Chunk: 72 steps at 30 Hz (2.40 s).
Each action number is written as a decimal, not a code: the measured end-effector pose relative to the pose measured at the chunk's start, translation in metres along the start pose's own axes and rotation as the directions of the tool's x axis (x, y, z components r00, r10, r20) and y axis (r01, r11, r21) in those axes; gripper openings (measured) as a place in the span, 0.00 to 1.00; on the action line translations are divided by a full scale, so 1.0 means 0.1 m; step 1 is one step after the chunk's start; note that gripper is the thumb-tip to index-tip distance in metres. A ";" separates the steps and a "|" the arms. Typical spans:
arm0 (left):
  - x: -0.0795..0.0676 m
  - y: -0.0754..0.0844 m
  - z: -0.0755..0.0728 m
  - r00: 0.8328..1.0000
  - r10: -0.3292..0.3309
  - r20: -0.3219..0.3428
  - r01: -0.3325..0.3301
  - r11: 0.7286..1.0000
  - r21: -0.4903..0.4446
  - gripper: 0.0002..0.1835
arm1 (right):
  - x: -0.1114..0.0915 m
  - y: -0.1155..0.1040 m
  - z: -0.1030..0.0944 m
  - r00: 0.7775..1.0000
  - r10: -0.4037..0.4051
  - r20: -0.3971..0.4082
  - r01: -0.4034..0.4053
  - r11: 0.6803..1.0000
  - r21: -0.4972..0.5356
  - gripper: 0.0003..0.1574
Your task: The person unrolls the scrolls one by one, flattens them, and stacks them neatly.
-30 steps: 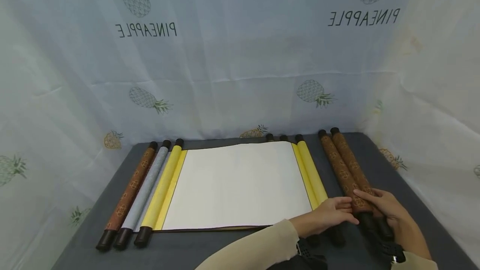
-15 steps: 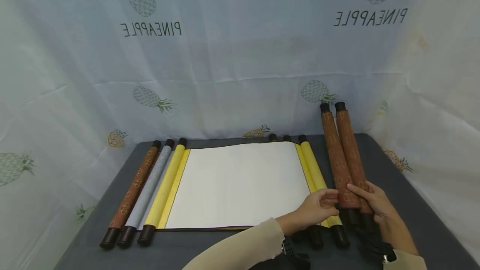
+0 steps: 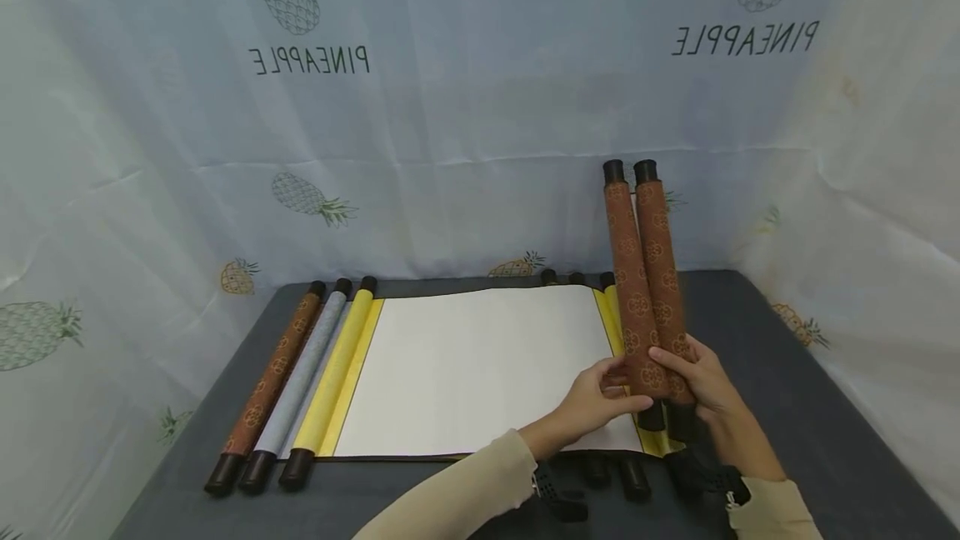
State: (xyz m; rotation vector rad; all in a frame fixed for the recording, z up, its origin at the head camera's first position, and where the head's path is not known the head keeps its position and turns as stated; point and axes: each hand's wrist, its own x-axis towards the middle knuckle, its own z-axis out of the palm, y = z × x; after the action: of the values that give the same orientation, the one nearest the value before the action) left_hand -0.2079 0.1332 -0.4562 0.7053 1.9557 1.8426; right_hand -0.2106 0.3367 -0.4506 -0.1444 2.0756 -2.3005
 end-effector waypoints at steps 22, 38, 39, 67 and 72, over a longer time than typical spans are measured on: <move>-0.28 0.21 -0.74 0.970 0.008 -0.243 -0.018 0.999 -0.039 0.39 | 0.32 -0.06 1.11 0.996 -0.086 0.019 0.087 0.996 -0.038 0.23; -0.50 0.19 -1.19 0.930 -0.053 -0.365 0.067 0.997 0.024 0.27 | 0.54 0.01 1.82 0.995 -0.103 -0.015 0.103 0.994 -0.027 0.38; -0.50 0.18 -1.22 0.927 -0.049 -0.372 0.064 0.998 0.028 0.27 | 0.55 0.02 1.85 0.995 -0.096 -0.019 0.095 0.995 -0.025 0.39; -0.48 0.11 -1.46 0.965 0.002 -0.262 0.027 0.994 0.108 0.42 | 0.63 0.00 1.95 0.993 -0.047 -0.111 0.036 0.995 -0.094 0.27; -0.48 0.10 -1.46 0.960 0.008 -0.280 0.021 0.995 0.100 0.42 | 0.63 0.02 1.96 0.987 -0.061 -0.146 0.047 0.994 -0.096 0.27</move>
State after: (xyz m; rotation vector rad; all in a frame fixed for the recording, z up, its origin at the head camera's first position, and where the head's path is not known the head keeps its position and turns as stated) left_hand -0.2518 -0.0130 -0.4376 0.4851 2.2387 1.9389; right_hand -0.2542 0.1362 -0.4302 -0.0321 2.2776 -2.3129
